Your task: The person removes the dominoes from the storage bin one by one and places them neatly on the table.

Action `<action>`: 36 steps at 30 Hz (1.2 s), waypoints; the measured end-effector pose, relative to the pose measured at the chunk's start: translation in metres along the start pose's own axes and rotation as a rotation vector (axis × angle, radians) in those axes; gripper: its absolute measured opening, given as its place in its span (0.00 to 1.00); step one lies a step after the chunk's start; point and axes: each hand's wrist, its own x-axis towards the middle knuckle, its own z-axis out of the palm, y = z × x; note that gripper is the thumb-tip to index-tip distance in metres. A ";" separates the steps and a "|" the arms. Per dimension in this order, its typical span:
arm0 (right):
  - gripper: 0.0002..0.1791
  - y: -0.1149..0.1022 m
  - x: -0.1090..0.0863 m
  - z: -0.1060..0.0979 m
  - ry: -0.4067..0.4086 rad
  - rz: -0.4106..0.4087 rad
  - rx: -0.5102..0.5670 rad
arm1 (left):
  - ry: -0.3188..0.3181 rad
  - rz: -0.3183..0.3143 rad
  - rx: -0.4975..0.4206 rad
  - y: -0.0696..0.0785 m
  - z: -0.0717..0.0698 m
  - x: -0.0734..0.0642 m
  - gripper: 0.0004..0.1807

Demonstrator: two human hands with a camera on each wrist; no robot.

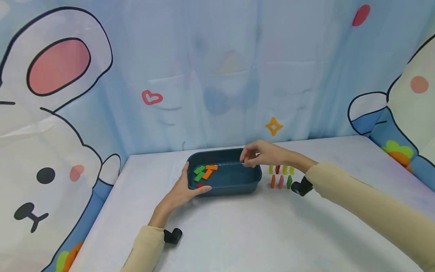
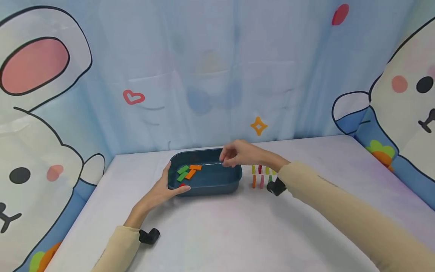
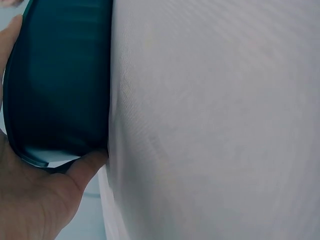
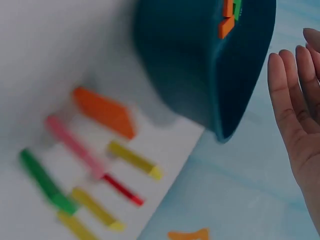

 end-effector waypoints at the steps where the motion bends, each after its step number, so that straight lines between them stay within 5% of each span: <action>1: 0.08 -0.004 0.008 0.001 -0.017 -0.002 -0.011 | 0.001 0.003 -0.005 0.000 0.001 -0.001 0.73; 10: 0.07 -0.027 0.061 0.026 -0.114 -0.001 -0.066 | -0.017 0.008 -0.039 0.003 0.007 -0.006 0.72; 17: 0.12 -0.028 0.090 0.046 -0.306 0.073 -0.070 | -0.012 0.001 -0.039 0.005 0.006 -0.010 0.70; 26: 0.16 -0.039 0.112 0.068 -0.530 0.211 -0.103 | -0.010 0.004 -0.043 0.003 0.004 -0.016 0.69; 36: 0.13 -0.042 0.133 0.083 -0.613 0.275 -0.073 | -0.014 0.019 -0.038 0.004 0.004 -0.017 0.69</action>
